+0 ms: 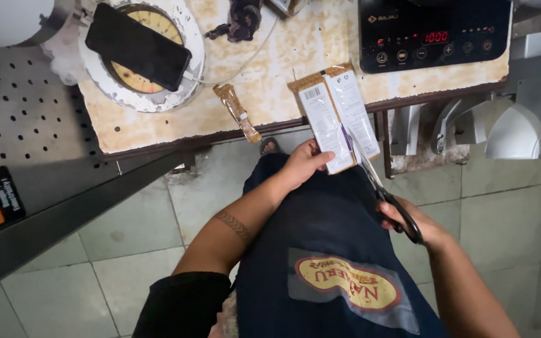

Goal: Opening chocolate packages with scissors and breaking the bars into pieces for melting.

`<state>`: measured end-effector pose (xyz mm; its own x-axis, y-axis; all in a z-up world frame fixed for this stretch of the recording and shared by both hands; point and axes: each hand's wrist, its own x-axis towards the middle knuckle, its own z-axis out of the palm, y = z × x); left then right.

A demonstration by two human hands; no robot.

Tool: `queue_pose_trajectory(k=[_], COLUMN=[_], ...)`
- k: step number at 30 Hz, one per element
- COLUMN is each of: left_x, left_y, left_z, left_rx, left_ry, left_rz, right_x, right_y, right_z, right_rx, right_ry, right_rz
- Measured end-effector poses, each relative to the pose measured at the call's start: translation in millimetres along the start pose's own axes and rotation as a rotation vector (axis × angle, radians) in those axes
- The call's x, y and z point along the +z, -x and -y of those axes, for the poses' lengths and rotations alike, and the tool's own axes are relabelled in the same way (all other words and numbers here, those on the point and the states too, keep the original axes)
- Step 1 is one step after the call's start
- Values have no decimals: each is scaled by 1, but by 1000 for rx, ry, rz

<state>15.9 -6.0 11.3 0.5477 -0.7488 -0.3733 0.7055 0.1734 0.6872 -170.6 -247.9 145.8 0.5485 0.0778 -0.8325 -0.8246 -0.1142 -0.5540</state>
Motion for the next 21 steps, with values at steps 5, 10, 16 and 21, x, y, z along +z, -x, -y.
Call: queue_pose_trajectory(k=[5,10,16,21], left_x=[4,4,4,3], left_y=[1,0,0,0], left_z=[14,26,32,39], left_rx=[-22,5,26,73], left_ry=[50,37,13,-41], left_rz=[-23,15,15,35], right_x=[7,8,6,5], right_y=[-23,-45,-59,-67], right_z=[23,23,28,36], right_rx=[-34,10,21,-25], right_ry=[-37,-76,-179,-219], right_rz=[-14,-75,-77,-55])
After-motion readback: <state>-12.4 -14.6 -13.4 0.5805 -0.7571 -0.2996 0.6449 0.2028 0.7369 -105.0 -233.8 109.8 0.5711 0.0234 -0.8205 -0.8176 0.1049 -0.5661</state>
